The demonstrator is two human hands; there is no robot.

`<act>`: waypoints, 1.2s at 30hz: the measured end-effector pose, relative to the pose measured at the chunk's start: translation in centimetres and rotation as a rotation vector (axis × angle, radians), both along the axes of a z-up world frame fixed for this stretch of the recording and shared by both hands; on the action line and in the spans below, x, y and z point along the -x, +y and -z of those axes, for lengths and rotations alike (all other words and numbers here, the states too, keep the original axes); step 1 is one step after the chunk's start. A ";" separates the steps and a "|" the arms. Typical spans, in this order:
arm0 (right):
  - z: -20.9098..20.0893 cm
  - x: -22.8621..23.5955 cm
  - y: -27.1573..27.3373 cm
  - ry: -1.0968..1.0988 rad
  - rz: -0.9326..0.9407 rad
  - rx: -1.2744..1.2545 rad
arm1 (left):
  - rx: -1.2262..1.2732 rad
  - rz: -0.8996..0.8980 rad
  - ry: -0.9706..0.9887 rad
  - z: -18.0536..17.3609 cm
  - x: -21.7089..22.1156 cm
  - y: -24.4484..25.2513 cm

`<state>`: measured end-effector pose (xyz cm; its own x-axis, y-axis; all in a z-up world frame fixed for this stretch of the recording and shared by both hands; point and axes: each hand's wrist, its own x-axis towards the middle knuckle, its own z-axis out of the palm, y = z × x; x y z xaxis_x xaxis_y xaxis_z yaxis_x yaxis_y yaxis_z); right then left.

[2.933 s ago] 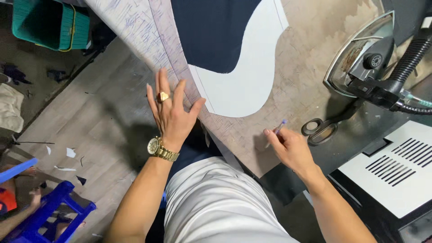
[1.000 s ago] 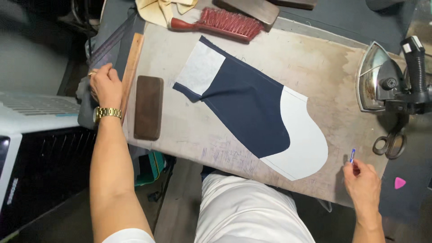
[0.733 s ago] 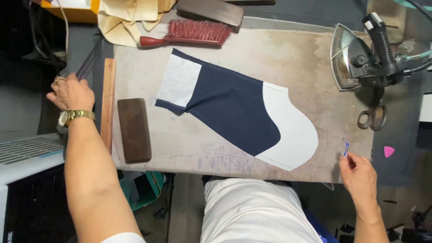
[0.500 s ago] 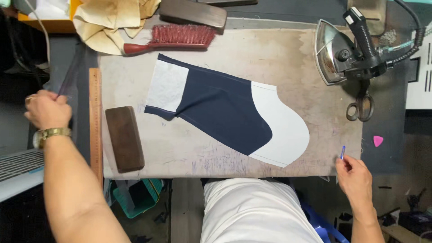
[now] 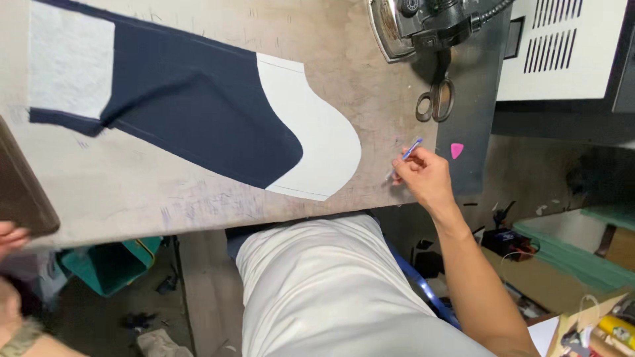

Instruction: The person uses a ruler, pen, and chalk to mark lines on fabric pieces on a workbench, then presses the fabric with an iron.

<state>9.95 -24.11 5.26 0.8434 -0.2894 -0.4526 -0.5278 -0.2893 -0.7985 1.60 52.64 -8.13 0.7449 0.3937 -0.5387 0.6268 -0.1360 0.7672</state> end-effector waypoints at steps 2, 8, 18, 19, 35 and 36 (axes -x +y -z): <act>0.1 -1.3 -0.4 -0.015 -0.062 -0.071 | 0.065 -0.111 0.028 -4.8 -0.5 -13.1; 3.5 -4.5 -3.5 -0.171 -0.371 -0.069 | 0.330 -0.229 -0.034 -11.4 -3.8 -46.9; 5.3 -9.5 -6.9 -0.264 -0.769 -0.254 | -0.804 0.133 -0.354 -7.8 -3.3 -62.2; 5.9 -9.8 -7.3 -0.329 -0.857 -0.232 | -0.930 0.145 -0.506 -7.5 -3.4 -62.4; 6.3 -13.4 -4.0 -0.357 -1.163 -0.432 | -0.903 0.303 -0.295 -3.7 -3.1 -65.8; 6.5 -13.4 -3.9 -0.363 -1.200 -0.426 | -0.907 0.301 -0.298 -3.8 -3.1 -65.8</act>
<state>23.35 -28.05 -1.26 0.5665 0.8239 -0.0172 0.1397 -0.1166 -0.9833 4.71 -13.11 -4.34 0.9367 0.3364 0.0968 0.2693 -0.8691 0.4149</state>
